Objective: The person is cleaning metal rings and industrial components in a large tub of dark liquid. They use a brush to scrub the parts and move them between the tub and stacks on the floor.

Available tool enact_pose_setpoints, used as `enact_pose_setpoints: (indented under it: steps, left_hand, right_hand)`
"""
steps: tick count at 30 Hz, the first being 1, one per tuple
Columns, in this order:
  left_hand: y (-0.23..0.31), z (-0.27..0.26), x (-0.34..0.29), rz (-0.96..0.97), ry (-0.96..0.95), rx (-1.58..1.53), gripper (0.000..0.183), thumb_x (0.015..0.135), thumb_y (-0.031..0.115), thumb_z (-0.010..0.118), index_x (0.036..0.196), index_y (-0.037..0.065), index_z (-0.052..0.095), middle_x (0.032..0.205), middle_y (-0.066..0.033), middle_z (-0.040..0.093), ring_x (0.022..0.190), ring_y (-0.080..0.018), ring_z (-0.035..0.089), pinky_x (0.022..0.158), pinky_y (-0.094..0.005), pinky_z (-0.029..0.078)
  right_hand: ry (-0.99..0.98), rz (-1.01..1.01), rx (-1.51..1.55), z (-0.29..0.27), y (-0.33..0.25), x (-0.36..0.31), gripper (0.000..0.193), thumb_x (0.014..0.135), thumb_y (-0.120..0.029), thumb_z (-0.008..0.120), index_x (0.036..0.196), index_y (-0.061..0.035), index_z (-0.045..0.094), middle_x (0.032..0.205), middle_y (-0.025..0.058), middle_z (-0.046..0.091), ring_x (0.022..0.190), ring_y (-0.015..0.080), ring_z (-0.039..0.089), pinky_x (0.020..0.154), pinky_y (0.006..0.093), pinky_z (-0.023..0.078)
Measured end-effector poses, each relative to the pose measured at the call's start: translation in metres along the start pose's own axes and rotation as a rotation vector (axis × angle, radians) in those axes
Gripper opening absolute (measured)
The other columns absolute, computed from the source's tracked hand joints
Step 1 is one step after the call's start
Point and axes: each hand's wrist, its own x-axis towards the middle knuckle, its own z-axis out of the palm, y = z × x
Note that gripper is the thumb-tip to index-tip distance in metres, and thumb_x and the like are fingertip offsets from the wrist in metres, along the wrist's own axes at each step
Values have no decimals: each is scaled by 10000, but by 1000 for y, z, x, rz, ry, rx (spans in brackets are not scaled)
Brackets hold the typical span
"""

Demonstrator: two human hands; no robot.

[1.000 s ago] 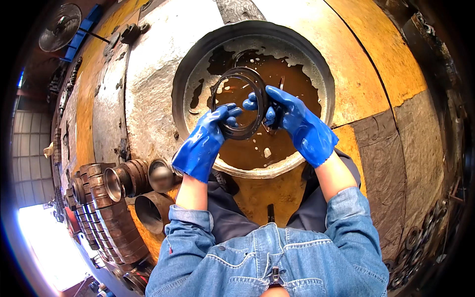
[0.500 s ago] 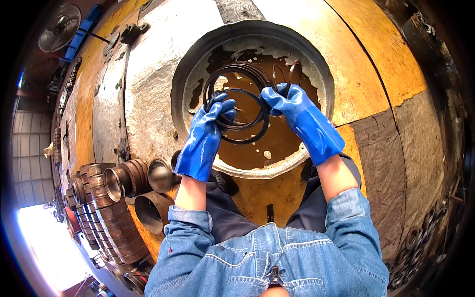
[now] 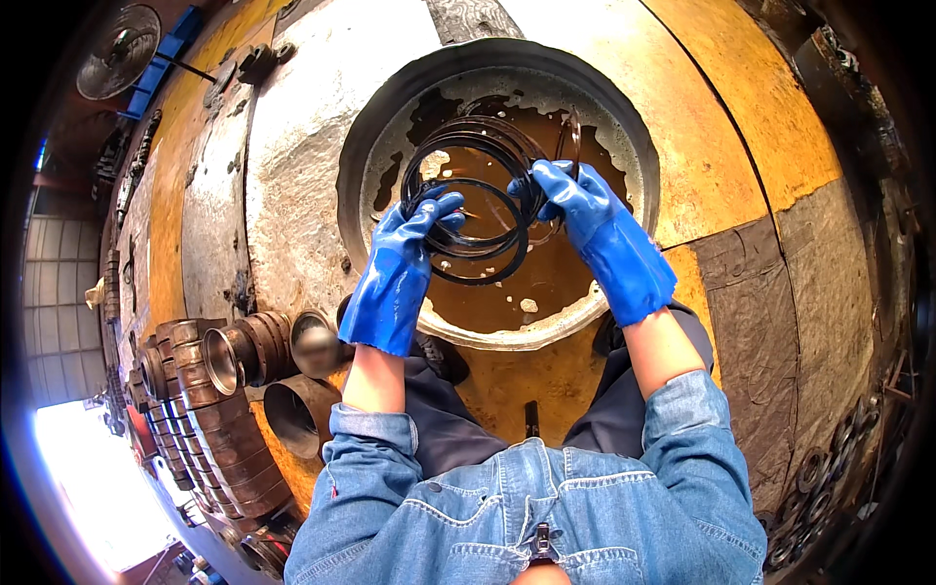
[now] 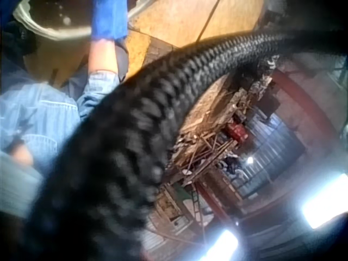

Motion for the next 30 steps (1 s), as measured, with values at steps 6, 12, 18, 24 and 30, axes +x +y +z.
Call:
enact_pose_setpoints:
  steps: [6,12,18,24,30]
  left_hand:
    - [4,4,0,-2,-51,14,390,1065,127,633,1396,-75,598,1279,-226,719,1137,-320,735,998,-384,624]
    - [10,7,-9,40,-42,86,382,1055,111,621,1385,-80,606,1246,-216,737,1095,-284,737,1006,-380,593]
    - [5,11,-5,43,-67,119,382,1046,118,638,1366,-89,628,1234,-199,754,1094,-272,740,973,-361,597]
    - [4,6,-3,29,-36,114,353,1051,107,641,1345,-89,648,1206,-199,765,1052,-267,755,954,-363,606]
    - [6,-6,0,93,-29,125,332,1044,62,637,1347,-72,643,1220,-182,761,1089,-272,750,962,-367,598]
  right_hand:
    - [-3,35,81,-12,16,13,365,976,-405,742,949,-41,743,861,47,751,723,108,612,685,290,491]
    - [-69,55,-586,-5,-25,5,322,1025,-303,643,932,-23,771,758,-38,662,713,73,559,689,280,475]
    - [191,-62,85,2,8,2,275,1013,-241,720,1165,-19,779,998,27,770,891,94,676,837,264,539]
    - [324,-65,307,11,17,16,324,980,-174,778,1244,11,744,1124,76,787,951,157,736,876,286,586]
    - [187,-32,748,-50,17,48,327,1072,-229,596,1316,-32,689,1348,169,720,955,175,766,861,370,648]
